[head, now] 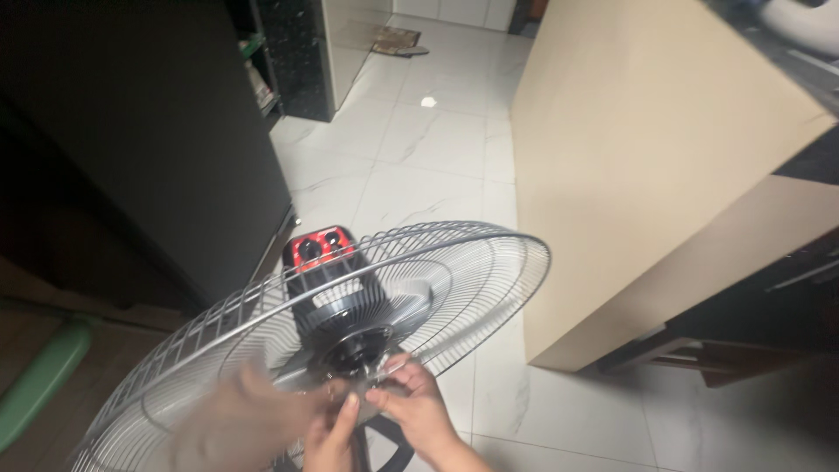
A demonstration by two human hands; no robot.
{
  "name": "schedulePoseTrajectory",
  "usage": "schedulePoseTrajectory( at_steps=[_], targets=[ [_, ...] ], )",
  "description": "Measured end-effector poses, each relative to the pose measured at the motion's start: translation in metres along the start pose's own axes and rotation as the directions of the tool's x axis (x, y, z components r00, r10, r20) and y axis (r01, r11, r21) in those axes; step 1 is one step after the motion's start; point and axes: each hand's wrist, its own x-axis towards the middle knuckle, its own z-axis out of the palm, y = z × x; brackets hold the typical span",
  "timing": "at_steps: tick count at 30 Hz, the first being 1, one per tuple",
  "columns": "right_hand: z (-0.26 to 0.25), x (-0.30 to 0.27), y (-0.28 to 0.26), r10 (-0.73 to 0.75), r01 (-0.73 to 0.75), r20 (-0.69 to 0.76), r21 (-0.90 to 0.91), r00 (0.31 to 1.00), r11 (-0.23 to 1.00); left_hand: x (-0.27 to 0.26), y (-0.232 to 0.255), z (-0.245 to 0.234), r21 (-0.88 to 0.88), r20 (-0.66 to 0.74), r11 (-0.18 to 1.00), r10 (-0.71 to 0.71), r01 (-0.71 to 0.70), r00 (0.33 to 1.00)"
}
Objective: The person attaches a fan blade to the motor shaft of a standing fan using a screwdriver. They align the blade, insert screws, and tighten them to secure the blade in place.
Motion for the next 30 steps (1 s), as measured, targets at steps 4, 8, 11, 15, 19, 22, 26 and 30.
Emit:
schedulePoseTrajectory(
  at_steps=[4,8,11,15,19,22,26,30],
  targets=[
    [-0.011,-0.004,0.008,-0.034,0.034,0.031,-0.013,0.999,0.999,0.036,0.105,-0.042,0.568,0.777,-0.030,-0.310,-0.823,0.548],
    [-0.024,-0.009,0.018,0.048,-0.048,0.019,0.013,0.999,0.999,0.041,0.142,-0.026,0.579,0.729,-0.055,-0.412,-0.814,0.547],
    [-0.031,-0.009,0.023,0.025,-0.023,0.020,-0.129,0.999,0.991,0.040,0.144,-0.020,0.630,0.776,0.180,-0.146,-0.755,0.613],
    [-0.038,-0.032,0.027,0.053,-0.057,-0.022,-0.231,0.998,0.971,0.030,0.152,-0.027,0.733,0.673,0.176,-0.052,-0.657,0.738],
    [-0.030,-0.052,0.005,-0.069,0.089,0.105,-0.198,0.992,0.976,0.001,0.125,-0.001,0.571,0.235,0.789,0.108,-0.227,0.966],
    [-0.004,-0.088,-0.017,0.121,-0.132,-0.112,-0.094,0.986,0.987,-0.085,0.084,0.018,0.169,0.159,0.981,-0.124,0.096,0.979],
    [0.031,-0.134,-0.057,0.147,-0.162,-0.093,-0.184,0.985,0.969,-0.148,0.093,0.006,0.045,0.123,0.920,-0.393,0.390,0.912],
    [0.057,-0.160,-0.080,0.218,-0.226,-0.064,-0.207,0.974,0.952,-0.165,0.111,0.001,0.114,0.200,0.971,-0.231,0.212,0.952]
  ],
)
